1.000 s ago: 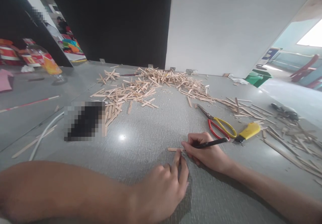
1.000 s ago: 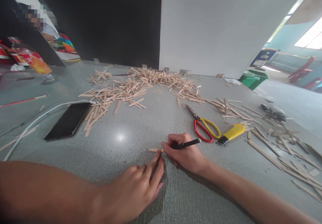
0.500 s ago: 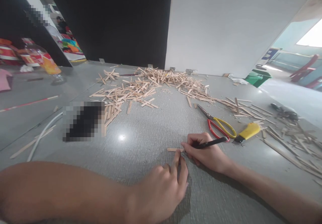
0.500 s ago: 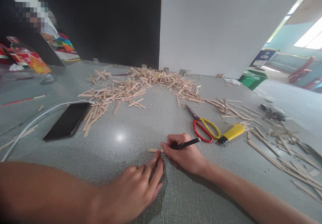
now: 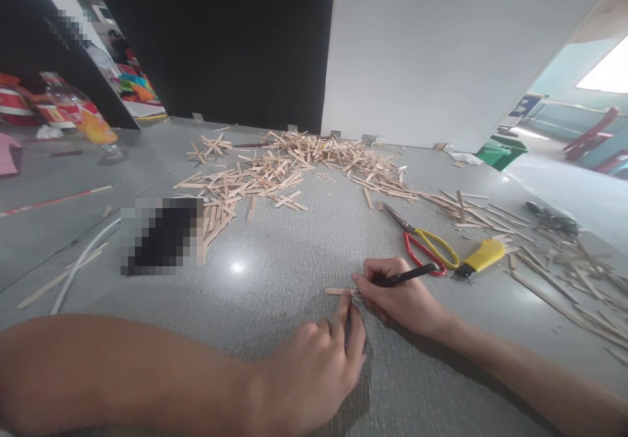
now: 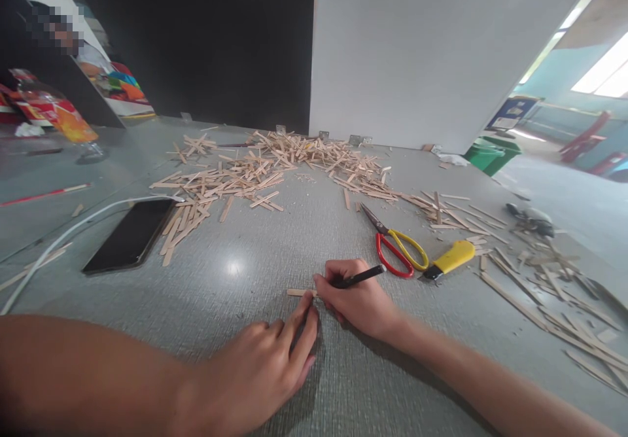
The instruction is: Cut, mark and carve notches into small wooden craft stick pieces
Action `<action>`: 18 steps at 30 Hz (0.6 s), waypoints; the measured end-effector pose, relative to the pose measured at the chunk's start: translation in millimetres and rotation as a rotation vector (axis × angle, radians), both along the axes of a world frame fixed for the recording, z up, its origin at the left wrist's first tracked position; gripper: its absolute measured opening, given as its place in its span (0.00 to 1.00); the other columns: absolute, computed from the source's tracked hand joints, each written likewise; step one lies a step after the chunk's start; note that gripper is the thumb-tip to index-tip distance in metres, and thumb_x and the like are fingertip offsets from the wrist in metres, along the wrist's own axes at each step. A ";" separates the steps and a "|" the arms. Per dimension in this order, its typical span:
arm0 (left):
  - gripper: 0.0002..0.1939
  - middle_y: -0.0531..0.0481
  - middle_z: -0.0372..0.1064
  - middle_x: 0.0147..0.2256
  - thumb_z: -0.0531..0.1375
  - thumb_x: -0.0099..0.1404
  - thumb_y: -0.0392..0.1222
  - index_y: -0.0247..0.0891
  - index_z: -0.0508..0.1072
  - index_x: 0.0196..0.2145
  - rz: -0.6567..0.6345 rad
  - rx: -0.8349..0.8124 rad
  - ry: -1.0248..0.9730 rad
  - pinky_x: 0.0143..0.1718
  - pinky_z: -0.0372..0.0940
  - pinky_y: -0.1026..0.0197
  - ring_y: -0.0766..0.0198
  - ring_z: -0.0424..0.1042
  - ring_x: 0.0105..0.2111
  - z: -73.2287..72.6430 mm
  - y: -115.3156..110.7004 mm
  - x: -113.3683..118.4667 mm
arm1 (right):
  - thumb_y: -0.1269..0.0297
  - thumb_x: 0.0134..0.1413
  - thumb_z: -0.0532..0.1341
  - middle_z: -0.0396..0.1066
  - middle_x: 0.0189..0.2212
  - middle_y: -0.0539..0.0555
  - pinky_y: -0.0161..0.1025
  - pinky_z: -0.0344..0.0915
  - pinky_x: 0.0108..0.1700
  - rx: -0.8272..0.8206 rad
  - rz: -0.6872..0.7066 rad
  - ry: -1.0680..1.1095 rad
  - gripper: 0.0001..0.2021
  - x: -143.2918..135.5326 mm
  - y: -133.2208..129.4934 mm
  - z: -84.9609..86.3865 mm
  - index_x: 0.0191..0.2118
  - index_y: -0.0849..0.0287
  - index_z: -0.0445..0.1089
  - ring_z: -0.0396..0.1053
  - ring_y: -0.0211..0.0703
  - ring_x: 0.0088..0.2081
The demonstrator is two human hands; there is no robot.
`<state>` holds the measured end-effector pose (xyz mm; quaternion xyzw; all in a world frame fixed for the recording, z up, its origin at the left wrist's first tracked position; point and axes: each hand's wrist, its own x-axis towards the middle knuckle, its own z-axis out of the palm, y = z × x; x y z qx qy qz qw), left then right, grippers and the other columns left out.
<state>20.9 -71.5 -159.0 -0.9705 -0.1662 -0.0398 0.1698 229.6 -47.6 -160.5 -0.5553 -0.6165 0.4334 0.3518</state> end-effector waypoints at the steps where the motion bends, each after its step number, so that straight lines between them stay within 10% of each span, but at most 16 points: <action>1: 0.31 0.14 0.67 0.57 0.61 0.70 0.41 0.13 0.67 0.62 0.004 0.002 -0.006 0.21 0.70 0.60 0.50 0.82 0.33 -0.2 -0.2 -0.1 | 0.59 0.64 0.63 0.61 0.13 0.43 0.31 0.49 0.15 0.001 0.004 -0.003 0.22 0.3 -0.1 -0.1 0.20 0.54 0.58 0.57 0.32 0.12; 18: 0.28 0.13 0.68 0.55 0.62 0.68 0.37 0.11 0.69 0.59 -0.030 0.009 -0.046 0.23 0.74 0.59 0.43 0.82 0.42 1.1 1.2 -1.0 | 0.57 0.64 0.63 0.64 0.14 0.44 0.30 0.52 0.14 -0.017 -0.004 0.043 0.20 0.2 -0.4 1.0 0.22 0.55 0.60 0.59 0.32 0.12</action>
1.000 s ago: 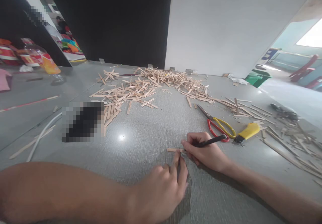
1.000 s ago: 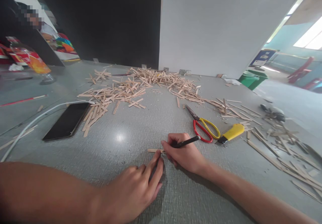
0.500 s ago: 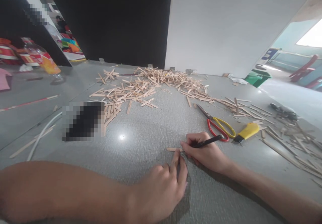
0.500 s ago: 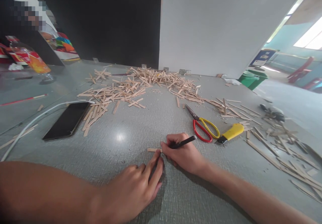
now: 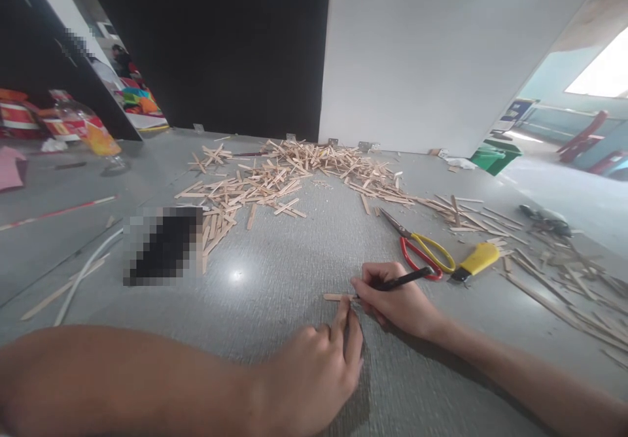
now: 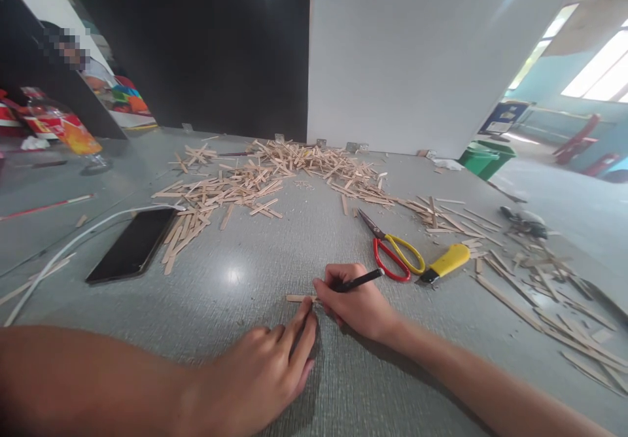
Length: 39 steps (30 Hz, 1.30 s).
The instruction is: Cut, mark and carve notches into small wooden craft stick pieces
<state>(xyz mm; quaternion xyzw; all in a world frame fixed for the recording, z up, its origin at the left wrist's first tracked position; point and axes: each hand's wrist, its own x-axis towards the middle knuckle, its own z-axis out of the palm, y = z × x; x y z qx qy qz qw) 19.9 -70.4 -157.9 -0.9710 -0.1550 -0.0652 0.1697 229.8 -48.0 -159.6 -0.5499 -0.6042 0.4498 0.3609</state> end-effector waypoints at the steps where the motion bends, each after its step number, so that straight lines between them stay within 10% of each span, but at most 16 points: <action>1: 0.27 0.13 0.69 0.55 0.61 0.68 0.37 0.12 0.69 0.59 0.005 -0.002 -0.001 0.23 0.74 0.59 0.43 0.82 0.42 -0.5 -0.4 -0.1 | 0.57 0.64 0.63 0.64 0.14 0.44 0.30 0.52 0.14 0.001 -0.001 -0.001 0.20 0.1 0.2 -0.5 0.22 0.54 0.60 0.59 0.32 0.12; 39: 0.28 0.11 0.67 0.56 0.59 0.69 0.36 0.10 0.66 0.60 -0.001 -0.022 0.018 0.24 0.72 0.58 0.43 0.82 0.42 -1.1 1.4 0.2 | 0.59 0.63 0.64 0.61 0.12 0.42 0.31 0.48 0.15 0.020 -0.003 -0.020 0.21 0.5 -0.2 -2.9 0.21 0.54 0.59 0.56 0.32 0.12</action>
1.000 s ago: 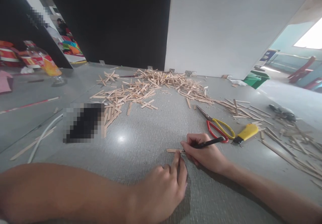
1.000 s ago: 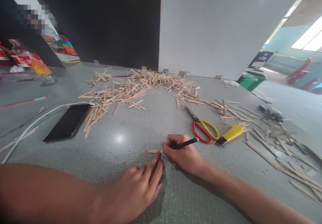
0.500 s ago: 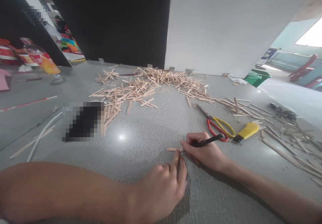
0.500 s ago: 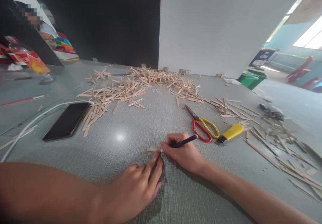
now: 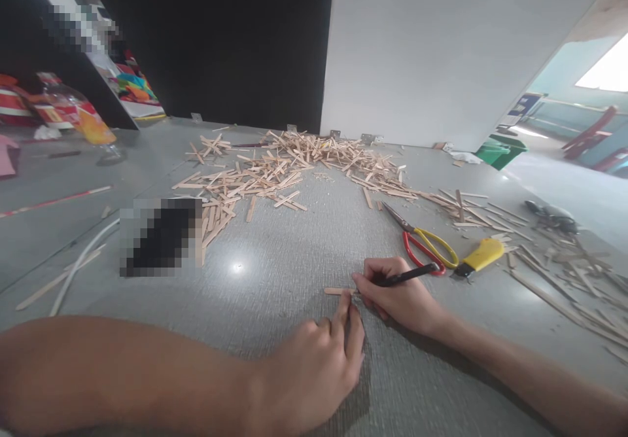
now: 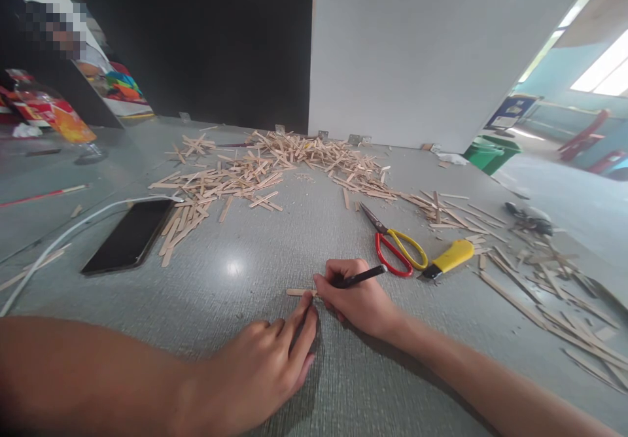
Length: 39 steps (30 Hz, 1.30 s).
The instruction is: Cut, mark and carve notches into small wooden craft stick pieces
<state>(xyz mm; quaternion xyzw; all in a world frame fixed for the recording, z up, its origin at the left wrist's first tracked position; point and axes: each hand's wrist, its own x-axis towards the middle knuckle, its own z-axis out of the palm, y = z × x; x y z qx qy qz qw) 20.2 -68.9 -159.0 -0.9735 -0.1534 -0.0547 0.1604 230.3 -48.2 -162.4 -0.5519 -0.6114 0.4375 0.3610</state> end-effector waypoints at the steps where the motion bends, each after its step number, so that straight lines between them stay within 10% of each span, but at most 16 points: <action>1: 0.28 0.11 0.67 0.56 0.59 0.69 0.36 0.09 0.66 0.60 -0.003 -0.001 0.005 0.24 0.72 0.58 0.42 0.82 0.43 0.5 0.1 0.0 | 0.59 0.63 0.63 0.61 0.12 0.43 0.31 0.48 0.15 0.001 0.004 -0.002 0.21 0.2 0.1 0.3 0.20 0.54 0.59 0.56 0.32 0.12; 39: 0.26 0.13 0.68 0.57 0.63 0.67 0.40 0.16 0.73 0.57 0.038 0.023 -0.007 0.21 0.72 0.59 0.52 0.81 0.30 8.1 -0.7 1.3 | 0.61 0.63 0.63 0.62 0.12 0.43 0.30 0.48 0.14 -0.004 -0.009 0.006 0.20 0.8 0.6 2.4 0.21 0.55 0.59 0.56 0.31 0.13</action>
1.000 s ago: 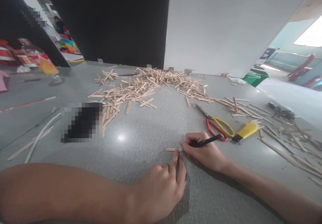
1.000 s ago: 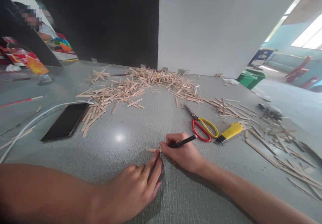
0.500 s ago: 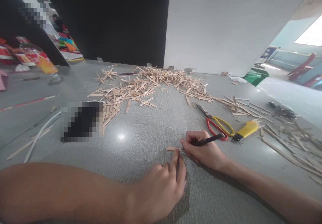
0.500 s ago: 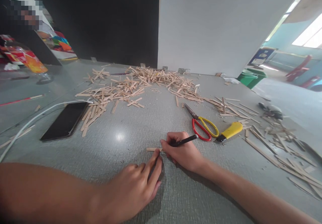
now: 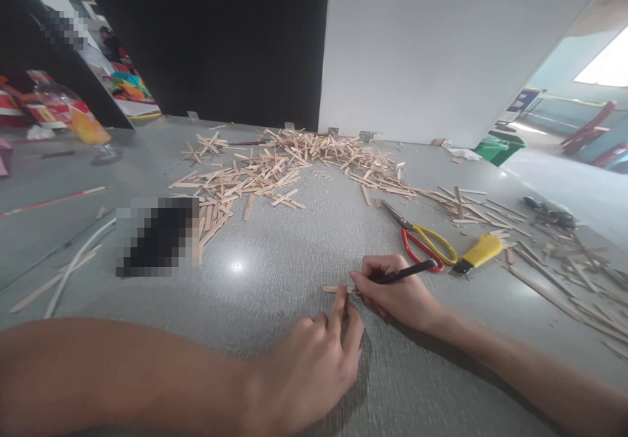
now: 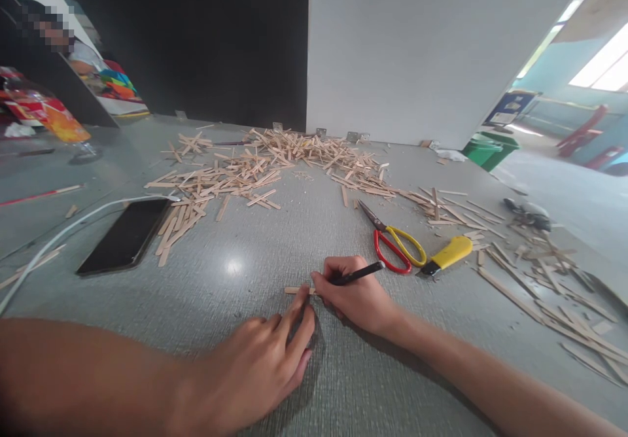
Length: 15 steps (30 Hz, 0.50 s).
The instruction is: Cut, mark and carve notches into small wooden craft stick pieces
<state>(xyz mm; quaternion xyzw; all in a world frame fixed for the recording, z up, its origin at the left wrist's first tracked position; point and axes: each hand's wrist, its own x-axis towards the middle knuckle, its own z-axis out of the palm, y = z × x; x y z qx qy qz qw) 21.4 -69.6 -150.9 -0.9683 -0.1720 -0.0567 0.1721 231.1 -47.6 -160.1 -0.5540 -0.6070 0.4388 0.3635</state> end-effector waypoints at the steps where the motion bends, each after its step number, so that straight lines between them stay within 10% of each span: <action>1: 0.27 0.13 0.69 0.56 0.64 0.66 0.40 0.16 0.73 0.57 0.001 -0.003 0.003 0.20 0.72 0.59 0.53 0.81 0.29 0.9 0.7 0.5 | 0.61 0.63 0.63 0.62 0.13 0.43 0.30 0.48 0.15 0.001 0.000 -0.002 0.20 -0.1 0.1 0.6 0.21 0.55 0.59 0.56 0.31 0.13; 15: 0.29 0.15 0.70 0.55 0.66 0.64 0.41 0.16 0.72 0.58 -0.007 0.005 0.000 0.20 0.71 0.60 0.56 0.79 0.26 1.2 0.0 1.1 | 0.64 0.62 0.62 0.62 0.12 0.43 0.29 0.49 0.14 0.004 0.013 -0.018 0.19 0.7 0.9 1.0 0.21 0.54 0.58 0.56 0.31 0.13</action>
